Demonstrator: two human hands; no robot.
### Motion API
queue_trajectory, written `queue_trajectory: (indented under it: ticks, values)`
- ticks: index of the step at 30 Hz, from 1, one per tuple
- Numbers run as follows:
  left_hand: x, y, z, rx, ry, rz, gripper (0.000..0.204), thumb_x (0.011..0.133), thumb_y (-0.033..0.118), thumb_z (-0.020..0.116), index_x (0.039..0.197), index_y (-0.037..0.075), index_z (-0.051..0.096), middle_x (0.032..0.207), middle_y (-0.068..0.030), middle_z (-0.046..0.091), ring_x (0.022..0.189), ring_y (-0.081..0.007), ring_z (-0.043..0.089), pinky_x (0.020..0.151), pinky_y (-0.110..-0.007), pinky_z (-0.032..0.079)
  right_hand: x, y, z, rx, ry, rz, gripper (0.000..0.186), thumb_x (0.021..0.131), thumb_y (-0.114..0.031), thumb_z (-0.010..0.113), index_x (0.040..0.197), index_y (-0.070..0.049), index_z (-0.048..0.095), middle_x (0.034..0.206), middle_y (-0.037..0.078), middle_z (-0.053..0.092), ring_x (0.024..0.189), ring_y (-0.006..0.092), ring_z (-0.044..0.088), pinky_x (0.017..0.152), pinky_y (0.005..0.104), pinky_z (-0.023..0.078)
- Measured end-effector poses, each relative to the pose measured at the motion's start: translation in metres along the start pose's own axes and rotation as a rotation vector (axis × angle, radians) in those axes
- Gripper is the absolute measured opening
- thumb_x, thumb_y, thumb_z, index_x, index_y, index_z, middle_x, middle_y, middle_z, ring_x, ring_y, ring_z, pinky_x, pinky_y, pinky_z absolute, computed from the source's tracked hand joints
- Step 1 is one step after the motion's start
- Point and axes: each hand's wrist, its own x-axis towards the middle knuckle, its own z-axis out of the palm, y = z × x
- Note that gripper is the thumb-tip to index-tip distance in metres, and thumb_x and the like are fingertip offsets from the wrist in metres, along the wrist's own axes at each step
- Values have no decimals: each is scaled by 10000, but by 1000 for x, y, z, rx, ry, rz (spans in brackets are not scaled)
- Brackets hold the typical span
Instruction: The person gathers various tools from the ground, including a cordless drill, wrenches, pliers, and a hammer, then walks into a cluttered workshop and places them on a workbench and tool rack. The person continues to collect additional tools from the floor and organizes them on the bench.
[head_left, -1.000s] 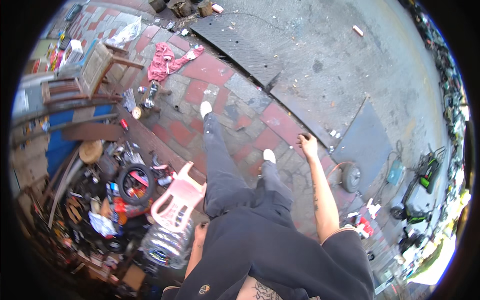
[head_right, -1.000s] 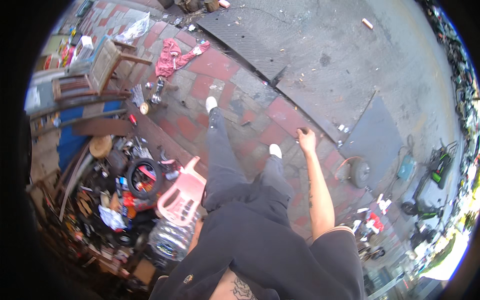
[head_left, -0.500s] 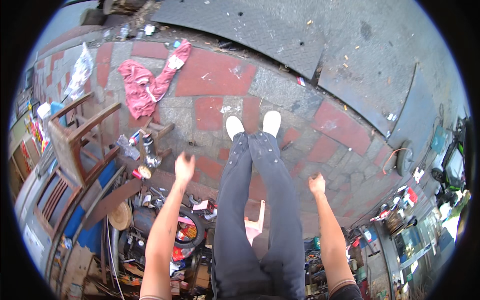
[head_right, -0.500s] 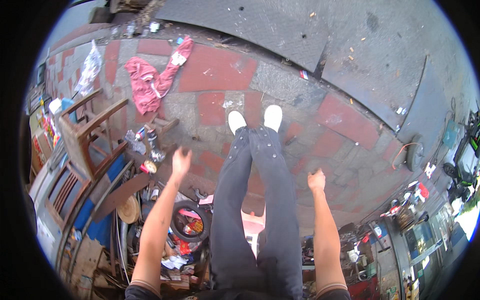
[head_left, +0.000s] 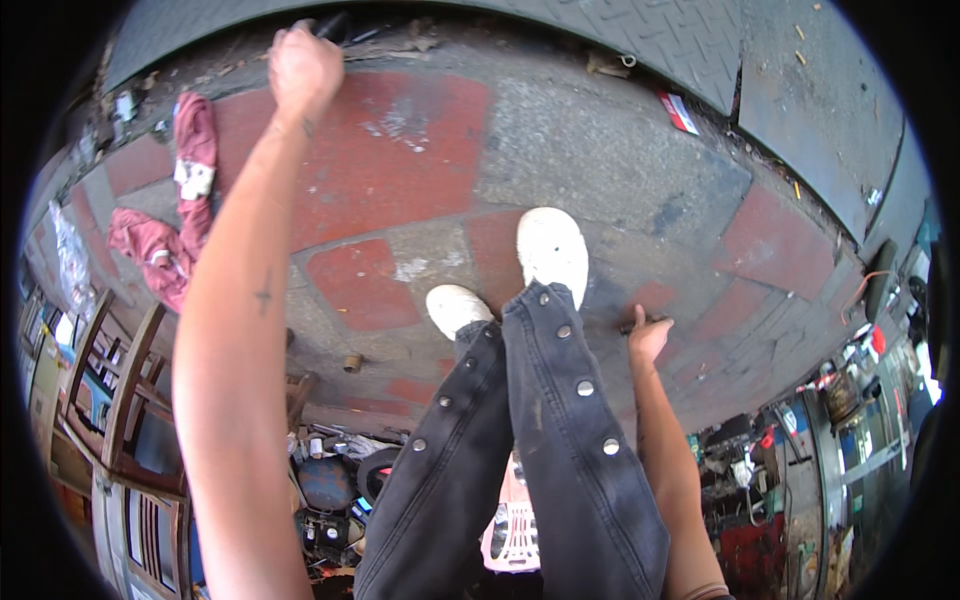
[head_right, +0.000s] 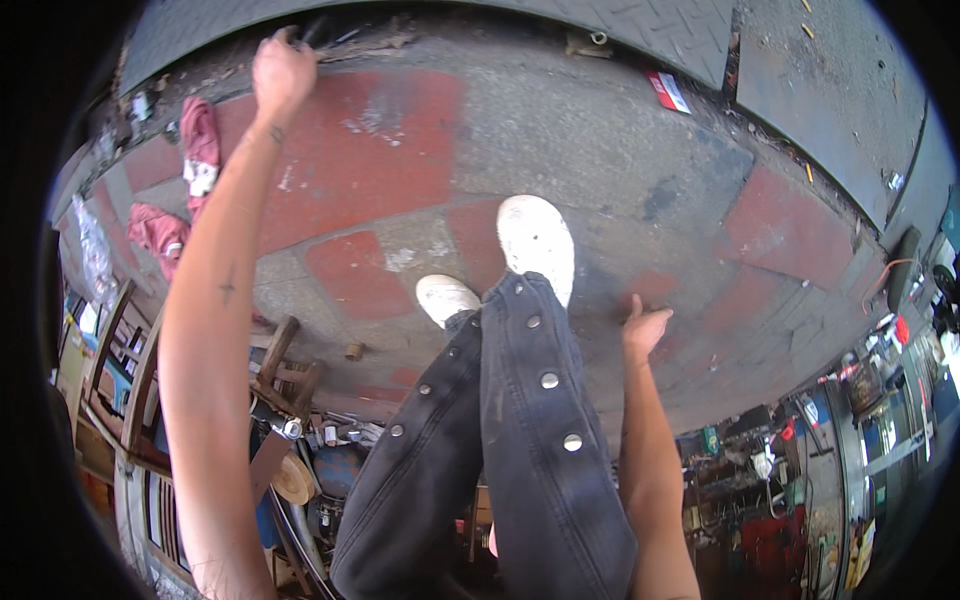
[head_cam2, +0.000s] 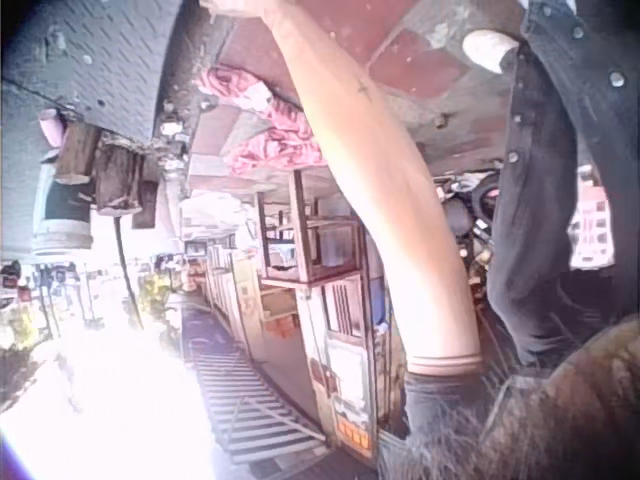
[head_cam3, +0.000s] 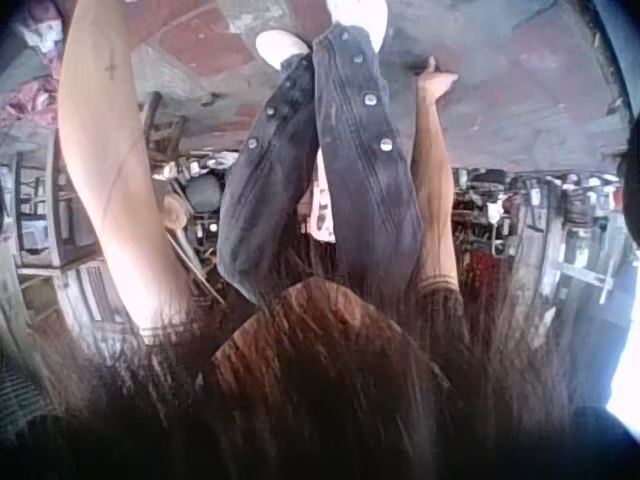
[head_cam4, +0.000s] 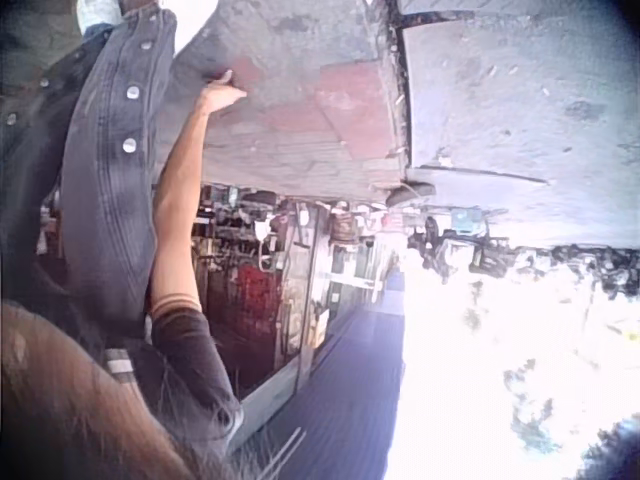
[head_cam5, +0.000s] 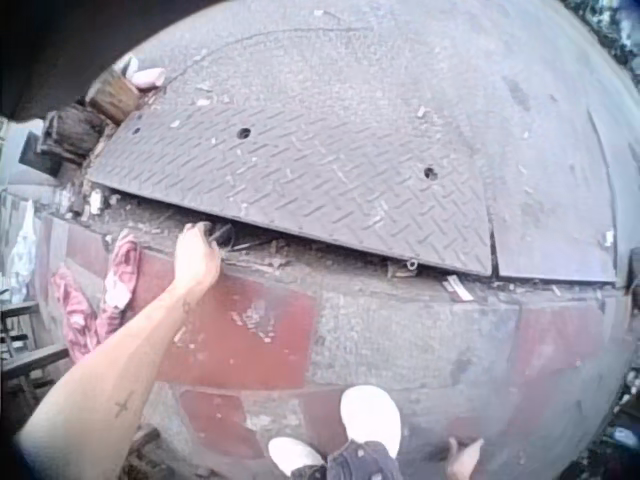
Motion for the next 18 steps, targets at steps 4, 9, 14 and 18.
queue_trajectory:
  ticks: [4, 9, 14, 18]
  values:
    - [18, 0, 25, 83, -144, -39, 343, 796, 212, 601, 1080, 20, 619, 1135, -207, 591, 1110, -363, 531, 951, -422, 433, -2, 35, 16, 59, 247, 331, 733, 861, -467, 615, 1182, 157, 402, 1128, 288, 521, 1122, 409, 470, 967, 472, 365]
    - [29, -8, 29, 121, -170, 59, 374, 833, 301, 633, 1051, -3, 630, 1049, -214, 641, 1022, -372, 578, 917, -426, 446, 14, 45, 40, 303, 148, 386, 446, 912, -356, 591, 1060, 49, 478, 920, 150, 603, 701, 244, 642, 485, 364, 557]
    - [24, -12, 29, 72, -145, 172, 278, 859, 181, 604, 1020, -44, 589, 925, -257, 634, 978, -407, 574, 850, -460, 451, 13, 17, 34, 545, 144, 566, 480, 842, -267, 690, 1128, 59, 486, 1050, 244, 602, 934, 333, 623, 800, 427, 497]
    - [5, -8, 14, -22, 134, 409, 256, 890, 111, 553, 1080, -61, 534, 972, -275, 604, 942, -420, 577, 850, -457, 450, 4, 1, 10, 288, 163, 425, 454, 853, -248, 647, 1133, 67, 481, 1068, 234, 579, 952, 339, 603, 862, 424, 465]
